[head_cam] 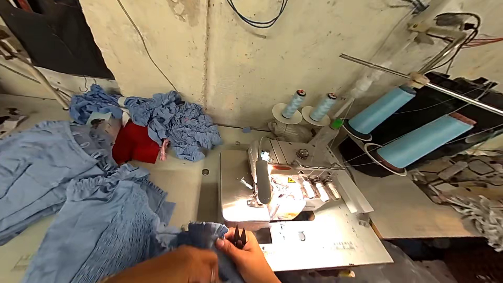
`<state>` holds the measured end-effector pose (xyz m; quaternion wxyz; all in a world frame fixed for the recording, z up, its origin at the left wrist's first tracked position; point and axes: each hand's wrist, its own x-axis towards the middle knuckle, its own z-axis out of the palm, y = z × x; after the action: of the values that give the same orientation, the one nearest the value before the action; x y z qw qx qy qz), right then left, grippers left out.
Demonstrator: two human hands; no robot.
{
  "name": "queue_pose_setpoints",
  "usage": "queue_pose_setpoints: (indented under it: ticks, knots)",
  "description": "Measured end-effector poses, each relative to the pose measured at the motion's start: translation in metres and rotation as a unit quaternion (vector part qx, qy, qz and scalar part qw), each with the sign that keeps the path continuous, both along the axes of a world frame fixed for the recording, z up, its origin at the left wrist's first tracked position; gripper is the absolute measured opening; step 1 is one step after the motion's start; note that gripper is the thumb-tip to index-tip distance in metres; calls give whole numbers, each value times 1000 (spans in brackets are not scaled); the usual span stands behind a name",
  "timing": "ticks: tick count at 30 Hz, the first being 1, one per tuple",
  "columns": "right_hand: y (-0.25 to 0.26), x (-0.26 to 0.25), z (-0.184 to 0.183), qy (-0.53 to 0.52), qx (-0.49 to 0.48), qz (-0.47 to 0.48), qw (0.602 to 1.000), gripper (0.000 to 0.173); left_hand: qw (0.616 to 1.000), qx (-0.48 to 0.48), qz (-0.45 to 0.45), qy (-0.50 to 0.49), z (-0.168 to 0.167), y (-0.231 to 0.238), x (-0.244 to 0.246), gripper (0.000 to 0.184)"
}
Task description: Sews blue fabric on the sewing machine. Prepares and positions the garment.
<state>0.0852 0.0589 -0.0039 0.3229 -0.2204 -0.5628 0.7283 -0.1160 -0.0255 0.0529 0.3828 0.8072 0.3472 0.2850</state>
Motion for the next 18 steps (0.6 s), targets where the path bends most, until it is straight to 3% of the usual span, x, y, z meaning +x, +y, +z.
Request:
queue_pose_setpoints:
  ticks: [2,4,6,8,10,12,14,16,18]
  knots:
    - [-4,4,5,3,27,2,1000,14,974,96,196,54,-7,6,1,23]
    - [-4,8,8,15,41,4,999,13,947,122,289,65,-9,12,-1,28]
    - [-4,10,10,19,66,7,998,12,951,112,288,28,-14,15,-3,33]
    - [-2,13,13,17,88,16,996,10,971,61,230,-16,-16,20,-6,32]
    - [-1,14,16,21,110,17,994,6,982,-28,173,-64,-15,25,-11,26]
    - [0,16,16,9,191,-42,981,7,977,-100,165,-89,-10,30,-12,22]
    - [1,22,16,-57,364,-176,913,12,974,-80,199,-76,-7,33,-10,23]
    - [0,32,24,-128,445,-259,848,11,970,-44,230,-61,-4,34,-8,25]
    - [-5,38,32,-177,439,-210,856,18,969,-32,239,-49,-2,35,-5,25]
